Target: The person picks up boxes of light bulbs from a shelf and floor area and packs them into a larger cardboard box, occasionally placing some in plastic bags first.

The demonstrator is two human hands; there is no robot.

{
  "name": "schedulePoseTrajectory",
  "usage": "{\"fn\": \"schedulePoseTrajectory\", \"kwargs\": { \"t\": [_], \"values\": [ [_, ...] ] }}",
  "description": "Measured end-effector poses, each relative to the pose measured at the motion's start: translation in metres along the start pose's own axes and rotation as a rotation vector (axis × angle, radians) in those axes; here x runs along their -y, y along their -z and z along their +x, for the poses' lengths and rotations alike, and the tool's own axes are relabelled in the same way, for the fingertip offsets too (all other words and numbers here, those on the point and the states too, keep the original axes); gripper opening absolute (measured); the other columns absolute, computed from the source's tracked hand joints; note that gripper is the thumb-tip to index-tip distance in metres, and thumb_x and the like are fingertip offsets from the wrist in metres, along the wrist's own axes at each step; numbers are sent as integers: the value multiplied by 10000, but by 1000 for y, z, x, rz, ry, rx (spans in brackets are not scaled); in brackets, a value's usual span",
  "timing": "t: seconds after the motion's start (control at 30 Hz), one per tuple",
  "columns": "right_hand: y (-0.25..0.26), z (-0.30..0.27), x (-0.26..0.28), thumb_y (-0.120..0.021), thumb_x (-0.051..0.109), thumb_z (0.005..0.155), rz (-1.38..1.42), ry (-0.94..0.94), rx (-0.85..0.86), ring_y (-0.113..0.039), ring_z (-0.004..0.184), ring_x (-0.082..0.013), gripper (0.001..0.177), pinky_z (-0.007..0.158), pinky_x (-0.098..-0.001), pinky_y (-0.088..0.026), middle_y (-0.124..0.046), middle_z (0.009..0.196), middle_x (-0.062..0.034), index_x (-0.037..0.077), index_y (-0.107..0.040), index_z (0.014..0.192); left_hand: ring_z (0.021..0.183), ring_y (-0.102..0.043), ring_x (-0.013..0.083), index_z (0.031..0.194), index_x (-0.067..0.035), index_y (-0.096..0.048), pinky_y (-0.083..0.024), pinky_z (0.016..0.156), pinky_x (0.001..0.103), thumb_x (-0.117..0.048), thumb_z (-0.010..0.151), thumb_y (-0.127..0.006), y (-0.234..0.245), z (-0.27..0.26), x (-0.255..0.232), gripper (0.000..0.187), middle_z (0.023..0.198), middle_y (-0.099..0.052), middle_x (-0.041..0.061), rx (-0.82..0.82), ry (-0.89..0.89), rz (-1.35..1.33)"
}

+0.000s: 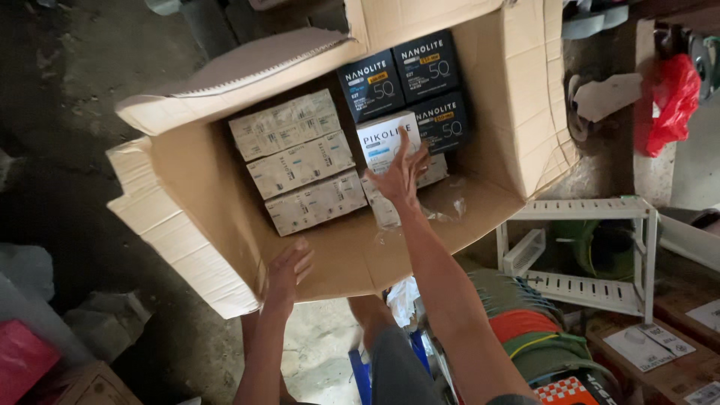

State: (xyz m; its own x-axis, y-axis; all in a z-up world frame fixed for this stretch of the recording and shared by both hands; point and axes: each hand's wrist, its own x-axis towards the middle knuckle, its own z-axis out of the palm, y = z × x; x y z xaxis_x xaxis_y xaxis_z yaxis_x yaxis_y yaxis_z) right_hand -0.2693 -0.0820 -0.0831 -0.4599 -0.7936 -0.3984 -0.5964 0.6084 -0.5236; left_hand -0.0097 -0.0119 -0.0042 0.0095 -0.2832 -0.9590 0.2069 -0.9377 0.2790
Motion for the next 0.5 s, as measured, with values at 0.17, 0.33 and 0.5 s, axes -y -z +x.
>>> {"fn": "schedulePoseTrajectory", "kwargs": {
  "t": [0.17,0.33,0.5],
  "values": [
    [-31,18,-27,-878,453,691,-171,73,-106,-287,1224,-579,1128,909,-744,-344,-186,1380,-341,260,-142,1524,1234,-541,361,1315,-69,-567,-449,1029,481,-227,937,-582,-4,26,20,411,1383,-527,165,44,-12,21],
    [-56,26,-43,-898,542,593,-279,68,-166,-317,1214,-536,1208,918,-719,-346,-215,1382,-306,265,-178,1523,1262,-507,346,1343,-70,-537,-437,1044,466,-202,955,-555,-12,42,33,410,1383,-506,149,83,-8,12],
    [-59,36,-52,-880,513,581,-363,56,-202,-330,1205,-509,1181,939,-700,-324,-229,1382,-279,269,-193,1510,1285,-486,345,1361,-70,-525,-433,1071,453,-181,980,-535,-28,42,21,397,1422,-479,149,87,42,49]
  ]
}}
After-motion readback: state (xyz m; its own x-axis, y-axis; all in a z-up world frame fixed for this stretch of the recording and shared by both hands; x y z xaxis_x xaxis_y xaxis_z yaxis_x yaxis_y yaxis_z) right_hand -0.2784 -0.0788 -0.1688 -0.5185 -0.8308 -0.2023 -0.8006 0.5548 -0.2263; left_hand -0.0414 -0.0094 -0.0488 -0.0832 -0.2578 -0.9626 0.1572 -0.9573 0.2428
